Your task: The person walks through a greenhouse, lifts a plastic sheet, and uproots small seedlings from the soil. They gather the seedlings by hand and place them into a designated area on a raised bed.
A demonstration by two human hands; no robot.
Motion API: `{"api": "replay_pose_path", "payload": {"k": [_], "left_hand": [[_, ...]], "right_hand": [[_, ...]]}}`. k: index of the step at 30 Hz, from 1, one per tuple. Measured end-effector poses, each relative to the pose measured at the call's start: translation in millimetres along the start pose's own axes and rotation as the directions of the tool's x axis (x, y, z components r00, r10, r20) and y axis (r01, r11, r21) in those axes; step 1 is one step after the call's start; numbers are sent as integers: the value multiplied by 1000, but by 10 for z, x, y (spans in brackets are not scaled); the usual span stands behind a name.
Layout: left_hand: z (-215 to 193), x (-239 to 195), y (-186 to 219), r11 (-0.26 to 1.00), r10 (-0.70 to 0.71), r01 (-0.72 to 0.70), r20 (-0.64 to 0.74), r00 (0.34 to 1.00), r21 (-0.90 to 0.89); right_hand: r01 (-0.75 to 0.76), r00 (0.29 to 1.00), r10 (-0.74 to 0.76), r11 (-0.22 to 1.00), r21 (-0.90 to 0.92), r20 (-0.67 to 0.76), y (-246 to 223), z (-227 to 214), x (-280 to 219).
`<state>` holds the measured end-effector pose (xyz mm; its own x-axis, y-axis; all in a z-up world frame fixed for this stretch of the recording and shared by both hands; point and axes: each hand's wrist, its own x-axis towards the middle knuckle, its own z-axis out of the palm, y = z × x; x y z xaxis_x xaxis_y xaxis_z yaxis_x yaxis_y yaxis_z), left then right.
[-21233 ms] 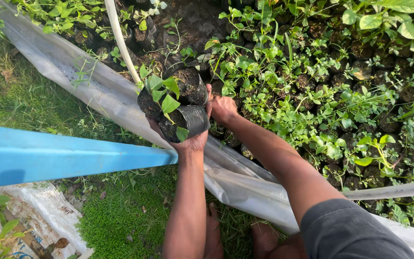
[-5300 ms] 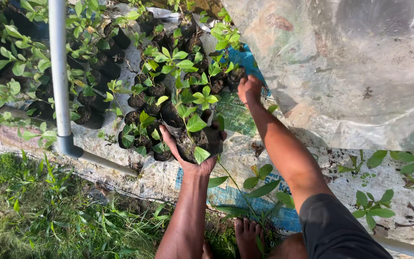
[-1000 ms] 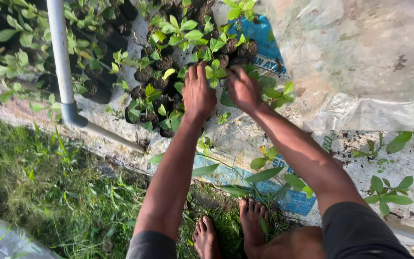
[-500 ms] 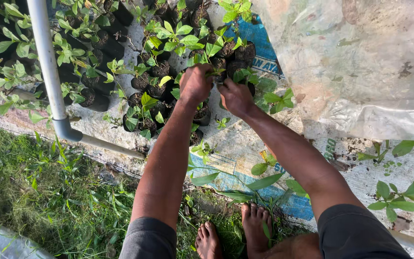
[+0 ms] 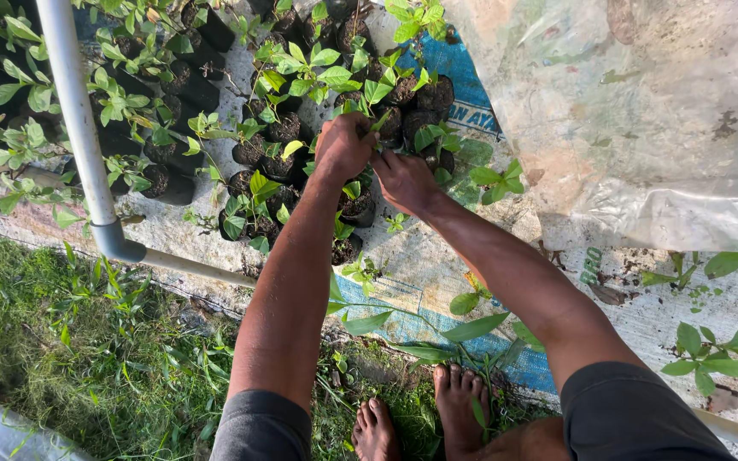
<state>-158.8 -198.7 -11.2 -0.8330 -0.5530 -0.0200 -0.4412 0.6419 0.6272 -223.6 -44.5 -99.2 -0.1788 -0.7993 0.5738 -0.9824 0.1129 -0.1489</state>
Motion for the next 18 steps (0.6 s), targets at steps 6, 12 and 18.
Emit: {"api": "replay_pose_path", "payload": {"k": [6, 12, 18], "left_hand": [[5, 37, -49, 1000, 6, -6, 14, 1000, 3], [1, 58, -43, 1000, -11, 11, 13, 1000, -23], [32, 97, -59, 1000, 21, -22, 28, 999, 7]], "right_hand": [[10, 1000, -10, 1000, -14, -13, 82, 128, -47], [19, 997, -22, 999, -44, -76, 150, 161, -61], [39, 994, -43, 998, -40, -98, 131, 53, -59]]}}
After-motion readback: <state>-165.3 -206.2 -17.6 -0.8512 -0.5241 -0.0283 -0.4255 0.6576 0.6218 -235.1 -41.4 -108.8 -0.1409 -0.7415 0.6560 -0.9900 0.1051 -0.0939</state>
